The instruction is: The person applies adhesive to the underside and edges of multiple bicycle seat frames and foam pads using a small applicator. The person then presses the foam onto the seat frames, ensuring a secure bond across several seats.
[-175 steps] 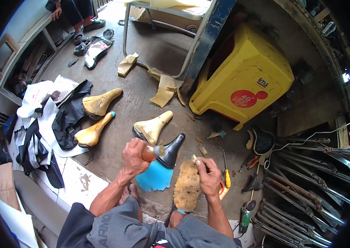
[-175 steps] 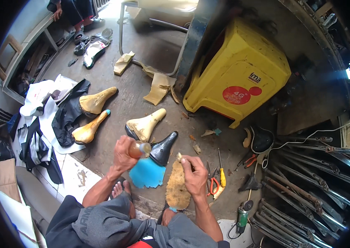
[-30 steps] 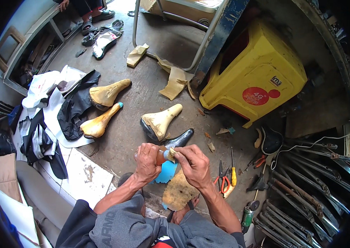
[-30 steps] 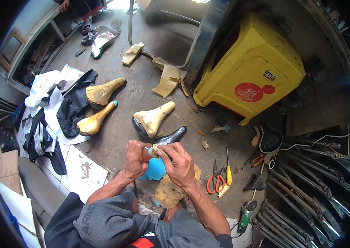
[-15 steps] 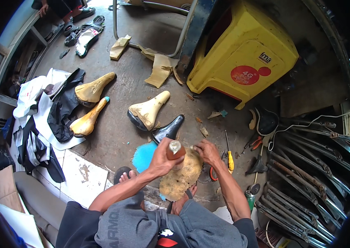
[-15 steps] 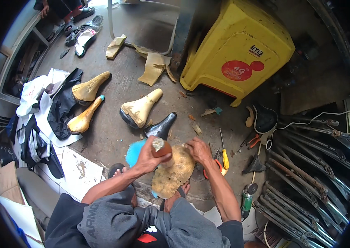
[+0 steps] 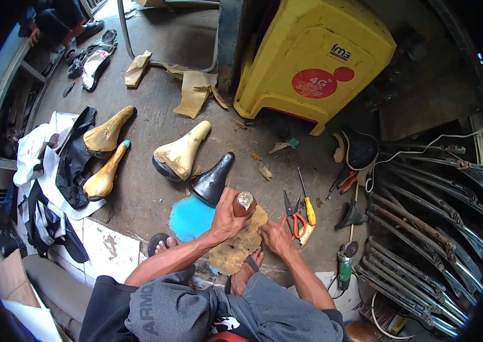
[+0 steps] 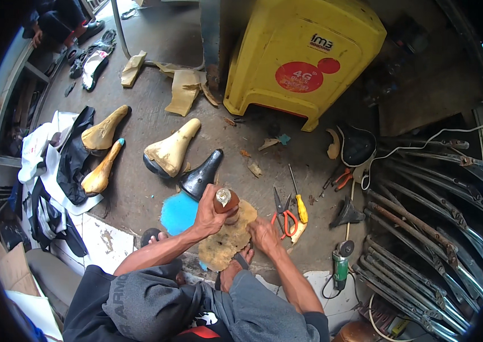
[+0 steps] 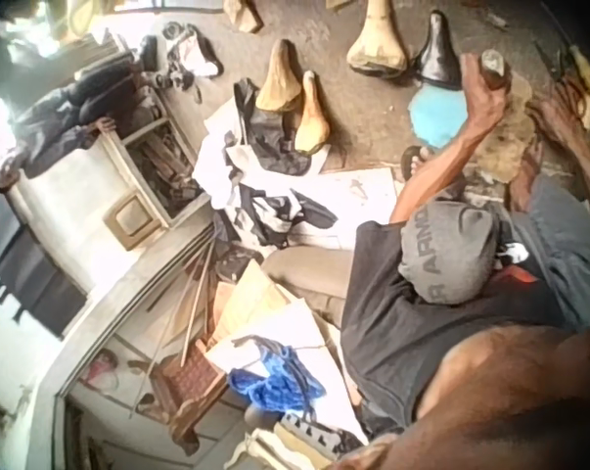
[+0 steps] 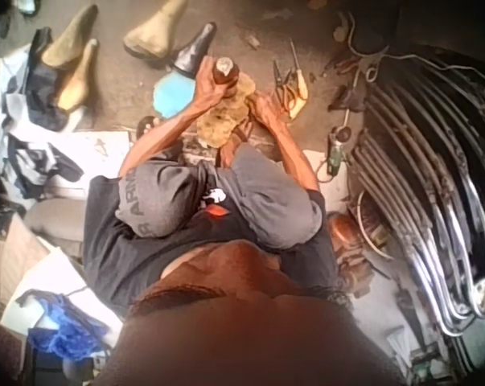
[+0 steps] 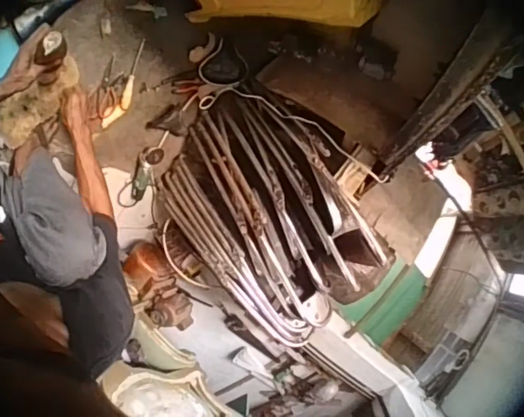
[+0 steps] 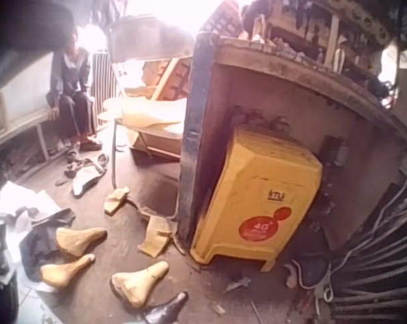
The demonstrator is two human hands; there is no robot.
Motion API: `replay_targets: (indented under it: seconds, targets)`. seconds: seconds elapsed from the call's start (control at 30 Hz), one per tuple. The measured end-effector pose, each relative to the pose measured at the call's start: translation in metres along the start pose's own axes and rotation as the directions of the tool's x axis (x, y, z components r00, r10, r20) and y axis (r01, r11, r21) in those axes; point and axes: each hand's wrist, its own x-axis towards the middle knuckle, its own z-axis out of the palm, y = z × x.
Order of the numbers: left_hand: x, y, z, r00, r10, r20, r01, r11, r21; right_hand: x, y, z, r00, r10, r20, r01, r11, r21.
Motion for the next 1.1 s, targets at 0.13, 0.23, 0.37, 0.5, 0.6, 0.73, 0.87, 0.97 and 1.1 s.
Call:
replay_targets:
  seconds: [0.13, 0.23, 0.37, 0.5, 0.6, 0.73, 0.87, 0.97, 1.1]
  targets:
    - [0.009, 0.003, -0.001, 0.997, 0.003, -0.078, -0.01, 0.997, -0.08, -0.026, -0.007, 0.0, 0.968, 0.23, -0.095, -0.181, 0.913, 0.367]
    - [0.037, 0.009, -0.005, 0.986, 0.061, -0.154, -0.073, 0.995, -0.072, -0.004, -0.001, -0.01, 0.921, 0.313, -0.23, -0.227, 0.914, 0.336]
    - [0.06, 0.018, -0.012, 0.953, 0.134, -0.271, -0.152, 0.987, -0.047, 0.038, -0.012, -0.023, 0.916, 0.23, -0.328, -0.122, 0.94, 0.319]
    - [0.053, 0.018, -0.009, 0.949, 0.14, -0.283, -0.166, 0.983, -0.073, 0.066, -0.021, -0.033, 0.927, 0.196, -0.319, -0.165, 0.979, 0.123]
    - [0.042, 0.0, 0.008, 0.98, 0.084, -0.181, -0.121, 0.972, -0.201, 0.071, -0.012, -0.016, 0.936, 0.124, -0.329, -0.122, 0.992, 0.026]
    - [0.036, -0.006, 0.013, 0.964, 0.258, -0.068, -0.257, 0.966, 0.013, 0.05, -0.013, 0.0, 0.921, 0.002, -0.39, -0.023, 0.999, -0.049]
    - [0.044, -0.002, 0.013, 0.97, 0.237, -0.058, -0.237, 0.971, 0.004, 0.02, -0.006, 0.013, 0.963, -0.043, -0.264, 0.027, 0.997, -0.066]
    - [0.043, 0.006, 0.009, 0.985, 0.169, -0.044, -0.171, 0.985, -0.033, 0.006, -0.031, -0.016, 0.906, 0.167, -0.388, -0.098, 0.977, 0.191]
    - [0.045, 0.029, 0.004, 0.964, 0.257, -0.061, -0.26, 0.965, -0.04, 0.018, -0.047, -0.08, 0.755, 0.347, -0.557, -0.044, 0.874, 0.484]
